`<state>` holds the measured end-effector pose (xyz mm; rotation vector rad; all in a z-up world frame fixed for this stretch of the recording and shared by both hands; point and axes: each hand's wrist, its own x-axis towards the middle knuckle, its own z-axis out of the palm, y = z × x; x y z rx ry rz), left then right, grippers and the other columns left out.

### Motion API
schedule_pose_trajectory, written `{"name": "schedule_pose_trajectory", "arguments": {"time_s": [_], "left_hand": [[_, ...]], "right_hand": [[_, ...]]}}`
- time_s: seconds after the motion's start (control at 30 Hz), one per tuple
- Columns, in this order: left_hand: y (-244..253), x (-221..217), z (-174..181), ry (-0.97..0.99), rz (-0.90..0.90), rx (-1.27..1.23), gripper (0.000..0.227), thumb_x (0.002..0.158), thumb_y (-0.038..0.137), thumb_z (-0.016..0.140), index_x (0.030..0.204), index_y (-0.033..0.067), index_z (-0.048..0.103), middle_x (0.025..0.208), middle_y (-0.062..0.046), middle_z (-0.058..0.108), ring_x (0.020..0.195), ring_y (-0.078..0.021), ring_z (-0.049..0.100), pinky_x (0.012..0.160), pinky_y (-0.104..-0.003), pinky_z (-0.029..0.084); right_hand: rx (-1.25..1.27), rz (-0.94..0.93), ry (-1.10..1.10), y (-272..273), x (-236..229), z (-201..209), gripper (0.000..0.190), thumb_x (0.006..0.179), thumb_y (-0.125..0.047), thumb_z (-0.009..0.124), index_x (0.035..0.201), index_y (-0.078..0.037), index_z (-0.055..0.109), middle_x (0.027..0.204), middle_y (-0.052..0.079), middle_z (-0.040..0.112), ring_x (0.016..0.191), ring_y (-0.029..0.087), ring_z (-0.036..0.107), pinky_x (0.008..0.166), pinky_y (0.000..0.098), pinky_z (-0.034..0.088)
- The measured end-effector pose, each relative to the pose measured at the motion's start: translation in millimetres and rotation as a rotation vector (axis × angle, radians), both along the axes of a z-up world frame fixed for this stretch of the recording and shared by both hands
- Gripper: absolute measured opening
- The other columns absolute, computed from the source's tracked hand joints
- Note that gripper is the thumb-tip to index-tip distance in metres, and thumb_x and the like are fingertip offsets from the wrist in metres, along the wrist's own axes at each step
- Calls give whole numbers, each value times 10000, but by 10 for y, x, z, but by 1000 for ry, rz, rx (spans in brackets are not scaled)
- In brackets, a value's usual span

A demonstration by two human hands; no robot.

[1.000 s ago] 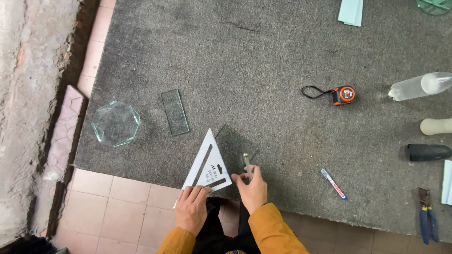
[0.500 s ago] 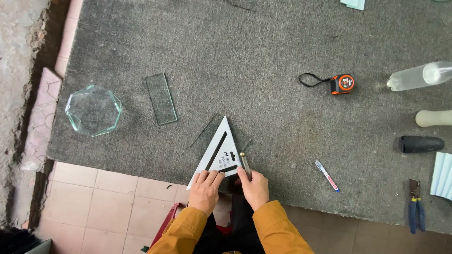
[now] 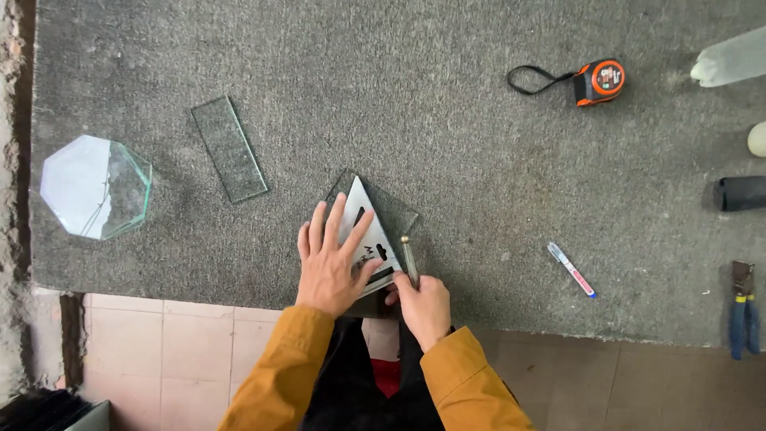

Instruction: The person uses a speed square and a marker to draw lines on a glass pane, then uses a glass cutter to score the glass.

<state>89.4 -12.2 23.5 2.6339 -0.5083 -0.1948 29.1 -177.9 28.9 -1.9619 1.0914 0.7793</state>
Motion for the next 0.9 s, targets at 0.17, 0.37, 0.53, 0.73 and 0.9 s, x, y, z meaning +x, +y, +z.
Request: {"name": "schedule_pose_trajectory", "arguments": {"time_s": [0.17,0.37,0.53,0.73,0.9], "left_hand": [[-38,207,-83,252,-41,124,1037,964,710,688,1794,277,241,1875,-151,80,1702,-450,18,1309,-675,57],[-23,205,-125,276,-47,156,1133,910,785,688,1810,329,173,1895,-11,38,1710,-406,-55,1309,-669,2],[11,230,-128,272,-39,129,1116,903,747,718,1799,303,222,1891,23,90,1713,-377,-1,1320,-644,21],[19,214,-167,287,-55,176,1145,905,792,683,1807,322,160,1894,47,30,1709,-384,-49,1311,-661,9],[13,220,-184,278,-57,182,1143,910,821,652,1808,318,155,1894,45,31,1708,-387,-55,1304,-667,6]], "right_hand": [[61,-78,34,54,48,80,528,857,-569,728,752,-67,853,885,165,825,1071,420,770,926,488,600],[137,-157,31,58,-7,68,449,869,-489,705,730,-99,878,762,75,840,984,324,806,885,404,607],[173,-166,36,93,42,162,439,879,-476,706,754,-95,884,743,59,846,960,281,815,856,374,601],[201,-169,46,68,51,170,428,911,-441,680,805,-94,908,747,54,855,907,259,808,842,343,584],[217,-172,25,33,61,204,407,925,-423,665,820,-129,926,726,32,858,863,211,801,829,316,583]]}}
